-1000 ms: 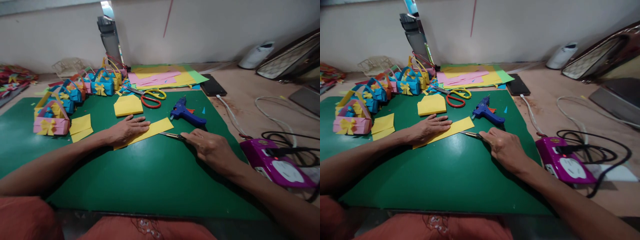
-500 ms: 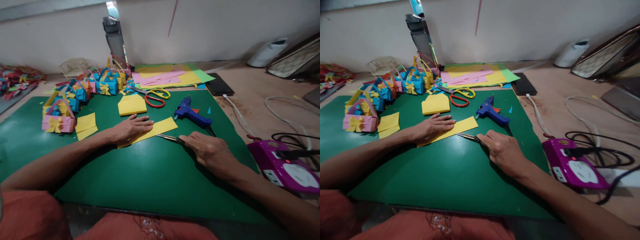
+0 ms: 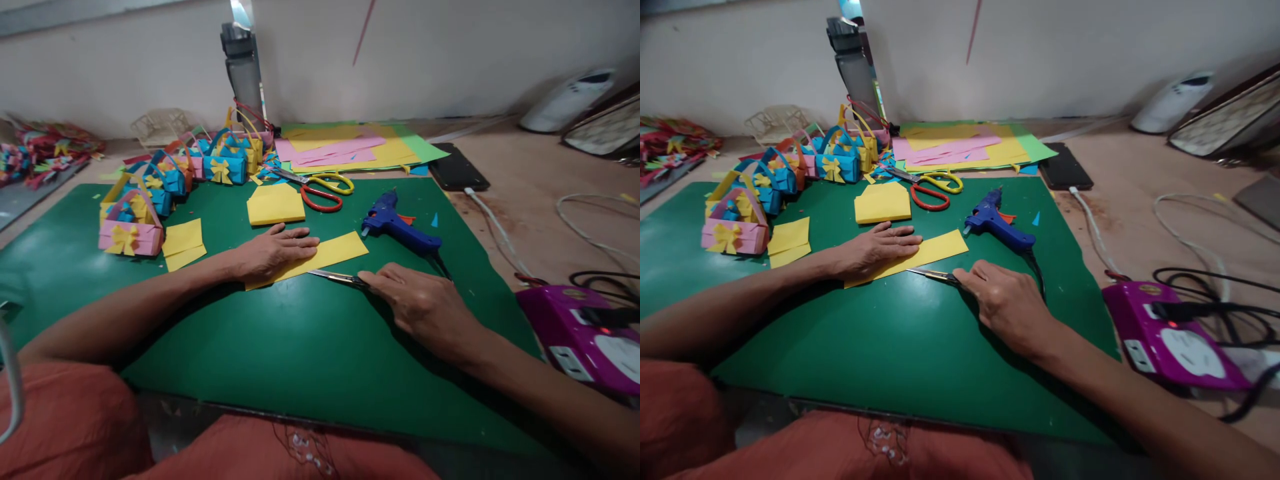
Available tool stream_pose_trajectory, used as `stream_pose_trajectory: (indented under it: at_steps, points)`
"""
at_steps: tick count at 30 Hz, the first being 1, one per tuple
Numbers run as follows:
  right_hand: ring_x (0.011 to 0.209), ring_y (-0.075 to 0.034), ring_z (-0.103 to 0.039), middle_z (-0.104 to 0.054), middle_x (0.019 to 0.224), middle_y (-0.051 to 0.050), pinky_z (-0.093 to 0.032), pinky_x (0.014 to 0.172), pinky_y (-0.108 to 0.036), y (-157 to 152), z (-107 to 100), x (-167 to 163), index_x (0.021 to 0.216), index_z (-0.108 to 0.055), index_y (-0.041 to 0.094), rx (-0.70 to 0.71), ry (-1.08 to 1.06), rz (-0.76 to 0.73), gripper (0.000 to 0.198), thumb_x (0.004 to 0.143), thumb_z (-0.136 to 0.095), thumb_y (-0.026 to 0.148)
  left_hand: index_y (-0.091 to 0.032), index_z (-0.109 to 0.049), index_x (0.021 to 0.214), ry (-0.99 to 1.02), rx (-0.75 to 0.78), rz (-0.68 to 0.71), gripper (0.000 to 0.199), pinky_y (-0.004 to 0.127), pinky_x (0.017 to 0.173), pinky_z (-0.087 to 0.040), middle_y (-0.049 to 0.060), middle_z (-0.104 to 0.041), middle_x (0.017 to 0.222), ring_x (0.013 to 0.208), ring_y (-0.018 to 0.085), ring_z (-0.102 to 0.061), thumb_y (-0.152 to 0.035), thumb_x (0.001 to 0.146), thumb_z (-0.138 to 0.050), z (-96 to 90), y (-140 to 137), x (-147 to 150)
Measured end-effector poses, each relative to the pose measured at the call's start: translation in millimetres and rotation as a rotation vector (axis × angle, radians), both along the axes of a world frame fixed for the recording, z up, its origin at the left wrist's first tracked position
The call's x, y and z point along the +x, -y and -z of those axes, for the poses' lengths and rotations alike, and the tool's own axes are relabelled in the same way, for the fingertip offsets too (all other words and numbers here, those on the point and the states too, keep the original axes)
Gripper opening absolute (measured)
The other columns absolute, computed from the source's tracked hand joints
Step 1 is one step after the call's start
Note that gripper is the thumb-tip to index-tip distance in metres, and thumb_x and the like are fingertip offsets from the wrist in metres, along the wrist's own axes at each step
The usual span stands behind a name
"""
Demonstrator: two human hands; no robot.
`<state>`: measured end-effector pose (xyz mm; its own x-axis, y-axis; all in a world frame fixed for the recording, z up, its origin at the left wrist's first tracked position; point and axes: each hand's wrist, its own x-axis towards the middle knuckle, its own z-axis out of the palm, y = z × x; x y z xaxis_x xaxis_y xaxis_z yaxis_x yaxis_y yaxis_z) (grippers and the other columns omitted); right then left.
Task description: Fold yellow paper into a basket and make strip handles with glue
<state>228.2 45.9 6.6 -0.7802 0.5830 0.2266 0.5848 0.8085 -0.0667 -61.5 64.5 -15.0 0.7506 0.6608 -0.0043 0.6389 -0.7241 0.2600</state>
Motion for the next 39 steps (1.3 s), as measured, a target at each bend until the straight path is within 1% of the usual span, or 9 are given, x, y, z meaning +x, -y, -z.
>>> stream_pose_trajectory:
  at_steps: [6,13,17,21,26,33,39]
  points:
    - [0.056,-0.013,-0.048,-0.058,0.068,-0.004,-0.029,0.049,-0.023,0.3,2.6,-17.8,0.104,-0.063,0.016,0.049,-0.017,-0.057,0.038,0.084,-0.033,0.006,-0.021,-0.035,0.137,-0.013,0.005,0.003,0.048,0.050,0.110,-0.013,0.006,-0.032,0.147,0.140,0.021,-0.017,-0.016,0.089,-0.035,-4.0,0.3,1.9]
    - [0.055,-0.012,-0.046,-0.057,0.066,-0.003,-0.026,0.049,-0.023,4.1,3.9,-28.5,0.104,-0.063,0.015,0.090,-0.036,-0.114,0.034,0.084,-0.037,0.007,-0.023,-0.036,0.137,-0.038,-0.021,-0.020,0.048,0.051,0.108,-0.017,0.006,-0.031,0.148,0.140,0.023,-0.017,-0.014,0.089,-0.035,-6.5,-0.5,3.6]
    - [0.056,-0.012,-0.046,-0.057,0.067,-0.003,-0.026,0.050,-0.024,5.6,2.8,-36.2,0.101,-0.064,0.014,0.084,-0.040,-0.133,0.031,0.085,-0.038,0.008,-0.024,-0.036,0.137,-0.031,-0.017,-0.019,0.048,0.053,0.108,-0.016,0.006,-0.031,0.148,0.140,0.023,-0.017,-0.014,0.090,-0.035,-6.5,-0.8,3.6]
    - [0.059,-0.013,-0.047,-0.057,0.068,-0.003,-0.025,0.050,-0.025,7.8,3.3,-42.8,0.100,-0.063,0.015,0.065,-0.033,-0.145,0.031,0.086,-0.037,0.008,-0.022,-0.036,0.137,-0.031,-0.006,-0.003,0.048,0.055,0.106,-0.017,0.007,-0.031,0.148,0.140,0.025,-0.017,-0.014,0.089,-0.036,-6.4,-0.8,3.5]
    - [0.062,-0.014,-0.048,-0.057,0.069,-0.004,-0.026,0.051,-0.025,10.6,1.8,-49.9,0.101,-0.062,0.015,0.019,-0.005,-0.154,0.034,0.083,-0.034,0.006,-0.023,-0.035,0.137,-0.041,0.023,0.000,0.049,0.052,0.107,-0.017,0.005,-0.031,0.148,0.140,0.024,-0.016,-0.015,0.088,-0.038,-5.9,-0.2,4.0]
    - [0.062,-0.014,-0.046,-0.057,0.069,-0.004,-0.023,0.049,-0.026,17.6,0.7,-62.3,0.101,-0.061,0.015,0.024,-0.018,-0.185,0.035,0.079,-0.036,0.002,-0.024,-0.035,0.137,-0.050,0.015,-0.011,0.049,0.049,0.109,-0.015,0.003,-0.030,0.149,0.140,0.021,-0.015,-0.014,0.089,-0.036,-7.0,0.1,4.1]
    - [0.065,-0.015,-0.047,-0.058,0.073,-0.005,-0.024,0.050,-0.027,31.2,0.7,-76.2,0.101,-0.061,0.015,-0.016,-0.042,-0.282,0.033,0.081,-0.038,0.004,-0.020,-0.034,0.137,-0.036,0.025,0.013,0.051,0.049,0.110,-0.013,0.004,-0.029,0.149,0.141,0.022,-0.015,-0.015,0.087,-0.037,-6.7,-0.3,3.2]
